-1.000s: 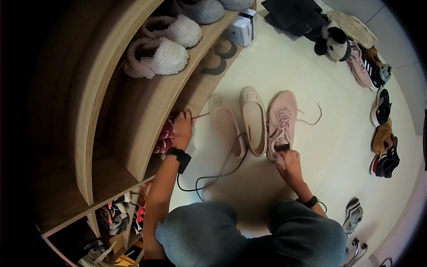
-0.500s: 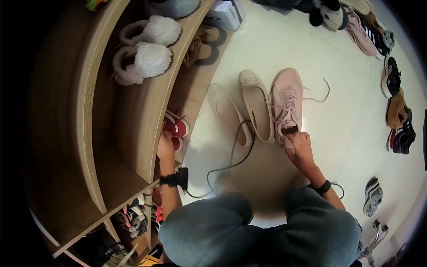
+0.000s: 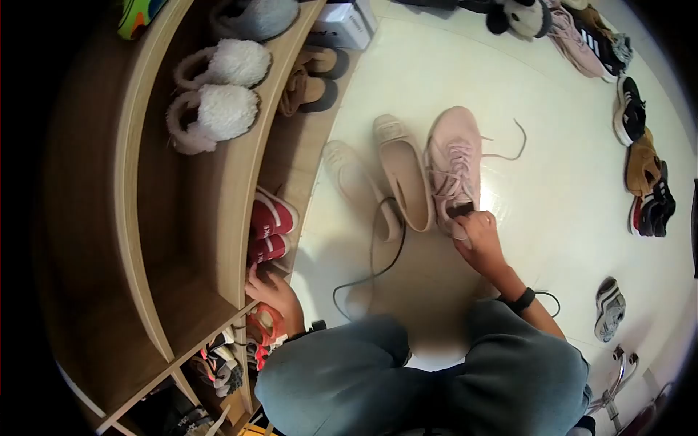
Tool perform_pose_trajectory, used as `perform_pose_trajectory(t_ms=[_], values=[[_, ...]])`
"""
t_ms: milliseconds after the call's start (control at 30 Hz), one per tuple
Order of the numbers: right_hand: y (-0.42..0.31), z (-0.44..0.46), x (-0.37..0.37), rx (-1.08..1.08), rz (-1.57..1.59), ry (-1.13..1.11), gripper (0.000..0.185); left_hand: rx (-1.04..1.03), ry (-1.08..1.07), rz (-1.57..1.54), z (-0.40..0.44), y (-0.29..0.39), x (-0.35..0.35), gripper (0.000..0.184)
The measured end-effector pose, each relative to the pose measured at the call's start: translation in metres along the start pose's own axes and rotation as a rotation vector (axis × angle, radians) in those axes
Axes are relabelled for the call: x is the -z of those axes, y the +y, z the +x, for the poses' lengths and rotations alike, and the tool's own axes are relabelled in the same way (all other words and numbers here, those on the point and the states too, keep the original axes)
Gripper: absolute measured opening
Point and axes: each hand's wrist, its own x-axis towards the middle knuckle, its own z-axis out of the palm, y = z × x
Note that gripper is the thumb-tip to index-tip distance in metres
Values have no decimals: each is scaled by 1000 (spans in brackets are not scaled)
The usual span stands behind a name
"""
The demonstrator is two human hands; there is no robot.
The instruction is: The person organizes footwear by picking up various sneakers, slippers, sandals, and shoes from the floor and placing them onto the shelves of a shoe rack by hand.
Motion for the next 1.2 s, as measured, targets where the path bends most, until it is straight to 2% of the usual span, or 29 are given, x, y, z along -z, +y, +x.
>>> perform_pose_trajectory(t_ms=[33, 100, 167, 233, 267, 333, 467, 533, 600, 633, 733, 800, 867, 900, 967, 1033, 1100, 1133, 1167, 1200], values=[[-1, 0, 2, -9, -14, 3, 43, -68, 6, -83, -5, 18, 0, 27], [-2, 1, 3, 21, 27, 3, 43, -359, -372, -217, -19, 21, -13, 27], [-1, 0, 3, 1, 7, -6, 42, -432, -605, -503, -19, 74, -21, 29], [-3, 2, 6, -4, 76, 40, 40, -711, -703, -607, -13, 113, -32, 33], [-2, 3, 8, -4, 64, 40, 40, -711, -698, -619, -15, 128, -35, 33], [3, 6, 15, 35, 91, 4, 38, -652, -959, -487, -20, 151, -39, 37], [14, 11, 29, 7, 95, -32, 36, -735, -957, -412, -39, 153, -42, 38], [20, 14, 29, 21, 136, -77, 35, -702, -1038, -405, -46, 143, -36, 36], [21, 15, 18, 26, 131, 23, 29, -752, -885, -489, -46, 136, -27, 34], [20, 14, 15, 41, 151, 105, 24, -774, -789, -505, -41, 136, -22, 26], [12, 19, 17, 74, 138, 127, 15, -786, -584, -542, -38, 110, -13, 10], [14, 20, 16, 79, 117, 130, 16, -909, -887, -592, -40, 91, 5, 20], [17, 17, 11, 84, 118, 132, 22, -1184, -1219, -856, -52, 60, -1, 14], [17, 15, 9, 80, 111, 138, 22, -1193, -1217, -861, -50, 55, 2, 14], [20, 13, 6, -73, 370, 58, 23, -1076, -1906, -291, -42, 46, 11, 17], [17, 12, 15, -76, 289, 12, 23, -778, -1875, -293, -32, 21, 18, 21], [17, 11, 22, -88, 213, -30, 24, -792, -2007, 377, -51, -35, -4, 22], [21, 12, 27, -3, 223, -8, 26, -771, -2037, 540, -49, -52, -4, 22], [26, 13, 34, 83, 234, 15, 28, -691, -2031, 511, -45, -63, 0, 22], [24, 16, 52, 24, 212, 2, 31, -577, -2019, 439, -41, -72, 2, 22]])
